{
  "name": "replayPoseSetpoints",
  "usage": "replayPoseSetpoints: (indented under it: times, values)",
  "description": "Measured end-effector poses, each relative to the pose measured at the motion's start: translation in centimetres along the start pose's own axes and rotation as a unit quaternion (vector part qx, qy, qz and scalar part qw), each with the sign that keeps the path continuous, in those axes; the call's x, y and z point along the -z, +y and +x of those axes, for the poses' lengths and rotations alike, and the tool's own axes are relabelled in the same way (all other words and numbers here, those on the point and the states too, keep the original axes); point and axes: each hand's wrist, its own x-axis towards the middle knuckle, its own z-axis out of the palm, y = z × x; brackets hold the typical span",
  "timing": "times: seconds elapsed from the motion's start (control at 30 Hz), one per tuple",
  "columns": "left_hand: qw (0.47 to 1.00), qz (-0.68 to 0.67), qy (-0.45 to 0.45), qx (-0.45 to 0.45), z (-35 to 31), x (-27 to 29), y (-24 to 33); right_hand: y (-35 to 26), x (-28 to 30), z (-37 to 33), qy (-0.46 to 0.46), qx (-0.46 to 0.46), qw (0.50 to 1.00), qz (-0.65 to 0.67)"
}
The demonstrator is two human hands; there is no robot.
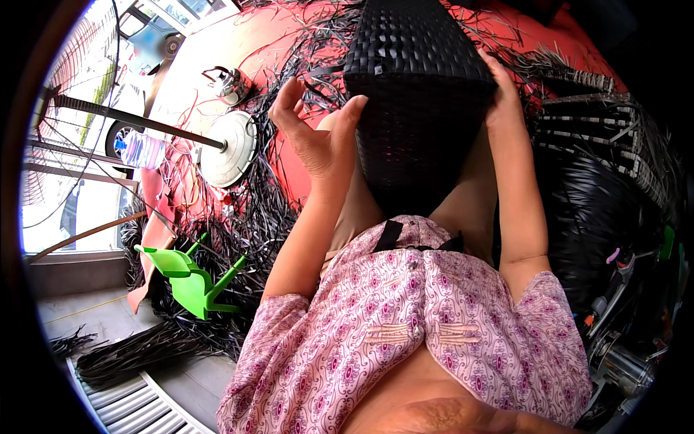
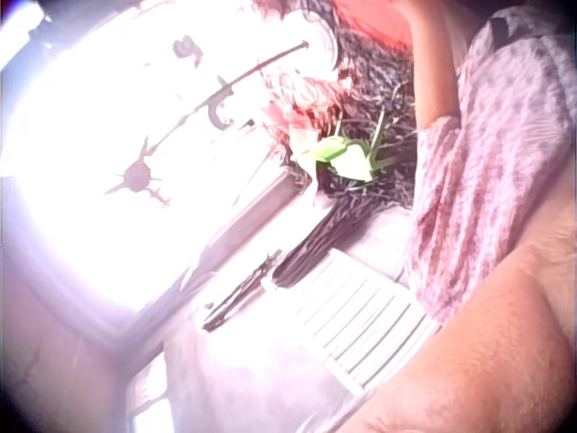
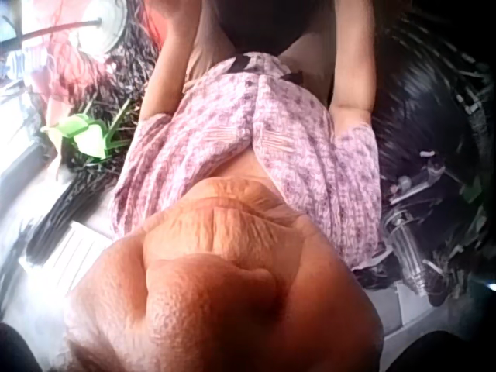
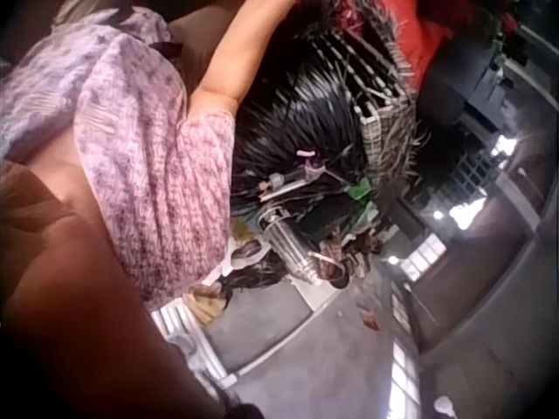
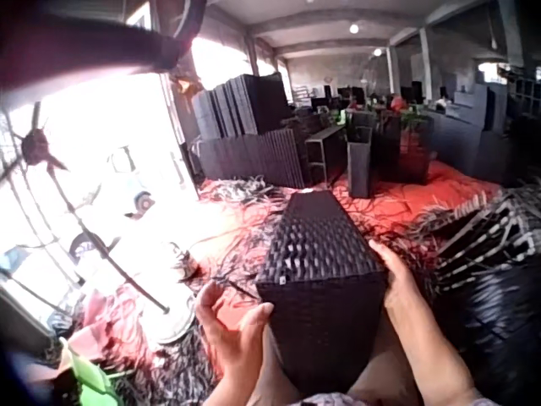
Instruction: The person sits on the floor and assembles a black plastic basket. They use a staple gun to attach black plastic strips to the basket's frame, securing the woven structure. The person handles the basket and strips, repeatedly using the tool to fasten the components together.
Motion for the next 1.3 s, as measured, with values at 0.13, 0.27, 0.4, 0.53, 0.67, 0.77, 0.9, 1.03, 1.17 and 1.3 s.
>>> replayPoseSetpoints:
  times: [0.13, 0.27, 0.4, 0.53, 0.67, 0.77, 0.9, 1.03, 1.17, 1.3]
  values:
    - [0.991, 0.044, -0.025, -0.128, 1.4, -0.5, 0.8, 0.5, 1.4, 0.7, -0.034, 0.023, 0.999, 0.019]
    - [0.997, 0.002, -0.048, -0.052, 0.5, -1.4, -0.1, 0.7, 3.1, 1.5, -0.03, 0.0, 0.998, 0.049]
    - [0.987, -0.116, -0.057, 0.096, -0.5, -1.9, -0.8, 0.9, 2.0, 0.3, 0.059, 0.0, 0.997, 0.04]
    - [0.949, -0.211, -0.085, 0.217, -0.6, -2.1, -1.0, 1.3, 2.6, 0.9, 0.062, 0.028, 0.997, 0.035]
    - [0.911, -0.291, -0.095, 0.277, -0.1, -2.1, 0.2, 1.7, 4.2, 1.9, 0.028, 0.039, 0.997, 0.057]
    - [0.916, -0.264, -0.097, 0.287, 0.3, -1.9, 0.1, 1.8, 3.9, 2.0, 0.033, 0.047, 0.997, 0.053]
    - [0.911, -0.268, -0.099, 0.299, 0.3, -1.8, 0.1, 2.0, 3.6, 1.6, 0.037, 0.043, 0.997, 0.044]
    - [0.901, -0.293, -0.093, 0.305, 0.6, -1.8, 0.9, 1.8, 2.6, 0.4, 0.062, 0.037, 0.996, 0.058]
    - [0.97, -0.171, -0.053, 0.163, -0.4, -1.9, -0.6, 2.0, 4.4, 1.1, 0.027, 0.033, 0.997, 0.071]
    - [0.994, -0.018, -0.044, -0.094, 0.6, -1.4, -0.7, 2.0, 3.7, 0.7, 0.027, 0.033, 0.995, 0.085]
